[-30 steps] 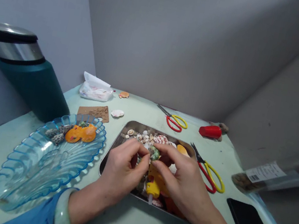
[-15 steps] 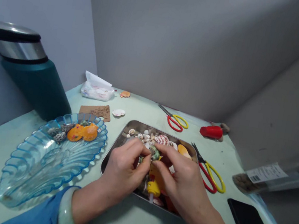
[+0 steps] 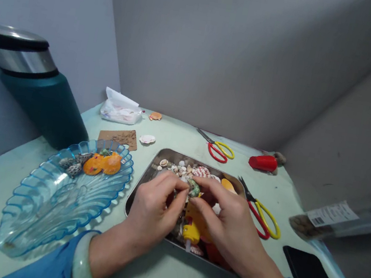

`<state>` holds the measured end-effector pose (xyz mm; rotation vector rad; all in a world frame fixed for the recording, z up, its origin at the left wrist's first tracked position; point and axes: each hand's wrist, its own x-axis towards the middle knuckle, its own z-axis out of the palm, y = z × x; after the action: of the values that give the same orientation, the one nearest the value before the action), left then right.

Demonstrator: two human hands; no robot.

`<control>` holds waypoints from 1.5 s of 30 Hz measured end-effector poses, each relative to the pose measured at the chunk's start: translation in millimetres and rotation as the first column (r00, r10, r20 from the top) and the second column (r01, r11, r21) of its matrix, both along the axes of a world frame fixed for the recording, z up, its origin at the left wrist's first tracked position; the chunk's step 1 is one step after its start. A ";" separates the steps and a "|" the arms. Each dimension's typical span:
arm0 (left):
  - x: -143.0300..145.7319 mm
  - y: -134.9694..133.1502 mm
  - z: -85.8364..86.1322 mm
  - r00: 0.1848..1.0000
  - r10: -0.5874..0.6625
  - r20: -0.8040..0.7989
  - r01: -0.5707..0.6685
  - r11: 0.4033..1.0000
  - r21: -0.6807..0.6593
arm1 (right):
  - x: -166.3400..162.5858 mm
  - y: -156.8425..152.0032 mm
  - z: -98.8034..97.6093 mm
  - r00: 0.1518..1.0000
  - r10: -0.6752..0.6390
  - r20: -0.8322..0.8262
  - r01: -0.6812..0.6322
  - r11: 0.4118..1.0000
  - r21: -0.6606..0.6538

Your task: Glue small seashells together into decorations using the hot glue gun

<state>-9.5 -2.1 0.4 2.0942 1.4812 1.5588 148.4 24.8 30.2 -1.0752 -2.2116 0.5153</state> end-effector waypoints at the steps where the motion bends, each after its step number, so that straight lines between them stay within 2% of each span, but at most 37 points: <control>1: 0.0 0.3 0.6 1.000 -0.008 0.016 0.008 1.000 -0.003 | 0.7 0.6 1.0 1.000 0.000 -0.017 -0.001 1.000 -0.031; 5: 0.4 0.3 4.4 0.996 -0.046 0.076 0.047 0.999 -0.005 | 2.0 3.0 3.1 0.998 -0.009 -0.068 -0.001 0.991 -0.137; 9: -0.5 -0.9 5.7 0.992 -0.004 0.125 0.009 0.999 -0.039 | 0.8 7.0 1.1 0.980 -0.053 -0.194 -0.005 0.957 -0.290; 11: -1.4 -1.2 5.4 0.986 -0.006 0.166 0.019 0.997 -0.076 | 0.2 9.5 -0.4 0.939 -0.090 -0.332 -0.071 0.893 -0.444; 13: -2.0 -0.9 5.4 0.975 -0.050 0.216 0.074 0.991 -0.107 | -0.2 11.4 -1.7 0.869 -0.135 -0.476 -0.200 0.784 -0.587; 16: -1.7 0.5 6.1 0.951 -0.135 0.279 0.178 0.974 -0.136 | -0.4 12.8 -3.0 0.766 -0.178 -0.617 -0.392 0.632 -0.668; 19: -1.0 2.1 6.0 0.939 -0.181 0.291 0.236 0.958 -0.165 | -0.6 12.8 -2.7 0.726 -0.193 -0.660 -0.461 0.575 -0.676; 23: -1.4 3.7 3.8 0.948 -0.159 0.277 0.216 0.958 -0.188 | -1.3 11.8 -2.5 0.733 -0.181 -0.655 -0.472 0.558 -0.683; 27: -2.4 5.5 3.4 0.954 -0.112 0.280 0.171 0.965 -0.198 | -2.1 8.8 -4.5 0.776 -0.139 -0.615 -0.448 0.566 -0.692; 30: -2.4 6.6 4.4 0.949 -0.103 0.297 0.166 0.966 -0.197 | -2.3 7.0 -3.7 0.828 -0.108 -0.550 -0.379 0.615 -0.692; 33: -1.8 7.0 3.6 0.933 -0.070 0.354 0.163 0.957 -0.240 | 0.5 7.4 2.0 0.914 -0.109 -0.391 -0.173 0.768 -0.617; 35: -1.2 7.0 1.9 0.899 -0.047 0.435 0.184 0.942 -0.279 | 6.4 8.0 8.0 0.955 -0.110 -0.276 -0.036 0.880 -0.474; 37: -0.3 6.9 0.5 0.841 -0.047 0.538 0.236 0.928 -0.289 | 16.6 7.1 13.6 0.981 -0.093 -0.172 0.033 0.946 -0.324; 41: 2.2 6.9 1.8 0.698 -0.061 0.713 0.362 0.890 -0.277 | 43.2 -2.8 12.4 0.986 -0.070 0.153 0.099 0.977 -0.190; 45: 4.0 9.2 5.5 0.604 -0.045 0.795 0.420 0.866 -0.271 | 53.4 -20.5 -7.5 0.939 -0.034 0.344 0.100 0.980 -0.175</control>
<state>-5.5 7.1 6.0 1.0547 1.0167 1.5197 201.8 4.3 22.7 -1.4271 -2.4473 0.5533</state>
